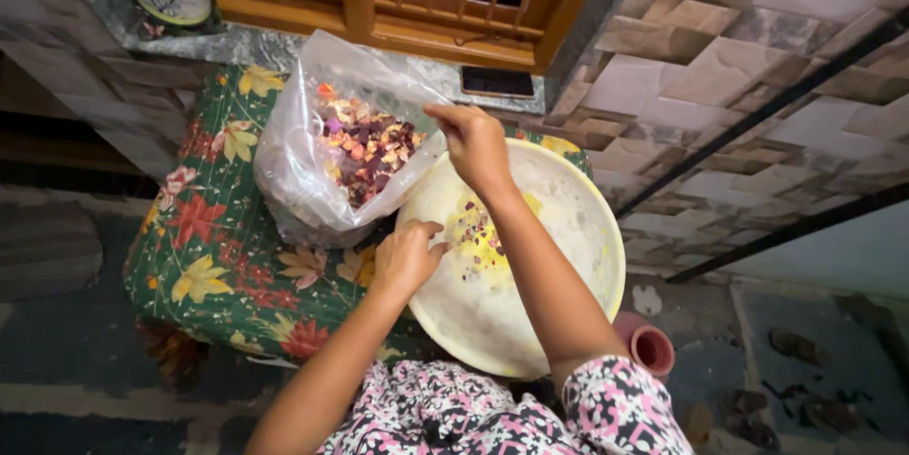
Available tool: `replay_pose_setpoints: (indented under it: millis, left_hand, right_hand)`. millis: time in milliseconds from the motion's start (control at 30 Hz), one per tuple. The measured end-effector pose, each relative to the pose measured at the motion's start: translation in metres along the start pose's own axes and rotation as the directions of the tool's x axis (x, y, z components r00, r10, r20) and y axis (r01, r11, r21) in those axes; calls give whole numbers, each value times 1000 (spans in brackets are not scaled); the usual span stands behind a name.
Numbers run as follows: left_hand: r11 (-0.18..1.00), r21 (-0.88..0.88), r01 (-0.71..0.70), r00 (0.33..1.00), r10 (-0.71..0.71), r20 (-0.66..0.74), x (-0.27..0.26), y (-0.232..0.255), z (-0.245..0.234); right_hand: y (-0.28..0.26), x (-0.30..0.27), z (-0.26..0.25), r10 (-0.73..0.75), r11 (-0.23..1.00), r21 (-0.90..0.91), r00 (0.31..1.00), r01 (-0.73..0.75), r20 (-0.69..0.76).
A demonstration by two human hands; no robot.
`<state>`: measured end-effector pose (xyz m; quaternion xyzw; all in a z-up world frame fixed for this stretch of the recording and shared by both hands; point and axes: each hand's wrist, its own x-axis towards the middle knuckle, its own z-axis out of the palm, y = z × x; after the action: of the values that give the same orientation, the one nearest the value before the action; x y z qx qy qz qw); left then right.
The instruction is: The person mixes dried flower petals in a large bowl by hand, occasionally adding more petals from a plastic bag on the table.
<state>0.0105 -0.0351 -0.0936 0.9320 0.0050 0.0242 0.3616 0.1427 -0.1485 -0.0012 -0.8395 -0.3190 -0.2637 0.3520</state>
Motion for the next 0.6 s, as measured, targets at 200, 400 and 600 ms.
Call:
replay_pose_setpoints:
  millis: [200,400,600]
  left_hand:
    - [999,40,-37,999,37,9,12,-7,15]
    - [989,139,-56,991,38,131,53,-12,64]
    - [861,438,-257,966,219,137,97,-40,129]
  right_hand:
    - [42,-61,-68,463,871,201,885,-448,-37]
    - [79,-149,-112,566,806,273,819,-525,-98]
    - [82,-210,-121,710,697,263,693,-668,-123]
